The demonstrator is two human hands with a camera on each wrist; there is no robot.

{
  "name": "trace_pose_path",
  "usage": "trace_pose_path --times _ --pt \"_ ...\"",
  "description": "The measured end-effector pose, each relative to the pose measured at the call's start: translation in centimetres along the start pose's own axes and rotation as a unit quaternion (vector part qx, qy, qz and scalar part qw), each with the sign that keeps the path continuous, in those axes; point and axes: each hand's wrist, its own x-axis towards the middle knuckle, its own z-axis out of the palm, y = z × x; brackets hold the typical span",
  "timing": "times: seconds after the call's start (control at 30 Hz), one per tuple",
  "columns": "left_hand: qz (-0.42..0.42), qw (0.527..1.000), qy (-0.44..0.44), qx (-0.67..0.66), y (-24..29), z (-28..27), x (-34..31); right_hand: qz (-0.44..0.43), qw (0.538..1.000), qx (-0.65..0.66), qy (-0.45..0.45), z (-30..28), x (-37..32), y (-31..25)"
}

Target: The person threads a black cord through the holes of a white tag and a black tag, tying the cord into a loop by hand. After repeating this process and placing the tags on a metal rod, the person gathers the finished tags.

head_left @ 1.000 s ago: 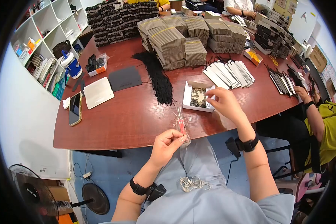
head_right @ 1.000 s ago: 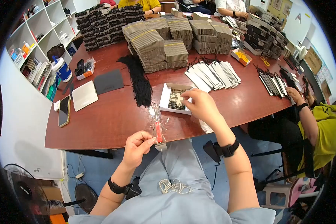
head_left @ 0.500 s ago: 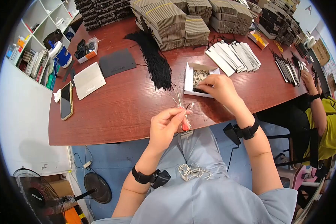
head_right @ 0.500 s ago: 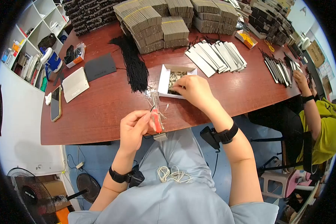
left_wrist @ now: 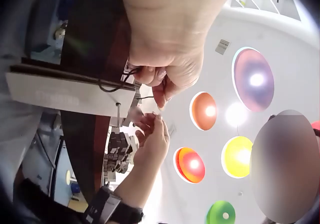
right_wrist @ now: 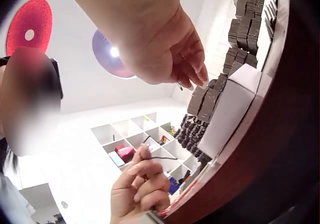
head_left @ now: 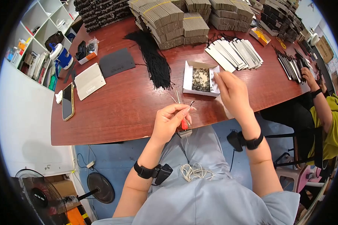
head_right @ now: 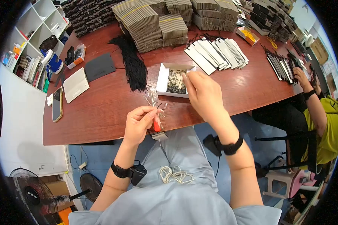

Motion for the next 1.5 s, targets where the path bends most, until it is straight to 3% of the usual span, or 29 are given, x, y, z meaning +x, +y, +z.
trace_pose_path --times 0.13,0.33,0.47,0.63,1.03,1.37,1.5 --pt "-0.009 1.000 0.013 -0.015 -0.2 -0.1 -0.1 0.112 0.956 0.266 -0.048 0.5 -3.1 -2.4" --pt "0.004 0.999 -0.009 -0.035 -0.1 -0.3 -0.3 0.107 0.940 0.323 -0.021 3.0 -4.2 -3.2" --pt "0.028 0.999 -0.002 -0.025 -0.3 -0.1 -0.3 0.123 0.939 0.320 -0.034 3.1 -3.9 -3.5" --pt "0.022 0.999 0.013 -0.040 -0.3 -0.1 -0.3 0.055 0.965 0.257 -0.013 3.2 -3.8 -3.4" --pt "-0.010 0.999 0.020 -0.039 -0.2 -0.3 -0.3 0.020 0.971 0.237 -0.001 3.7 -4.0 -3.5" --pt "-0.013 1.000 0.019 -0.016 -0.3 -0.3 -0.3 0.044 0.973 0.227 0.011 4.0 -4.4 -3.3" --pt "0.001 0.999 0.028 0.024 -0.5 0.0 -0.3 0.014 0.983 0.184 0.013 4.0 -4.4 -3.3"
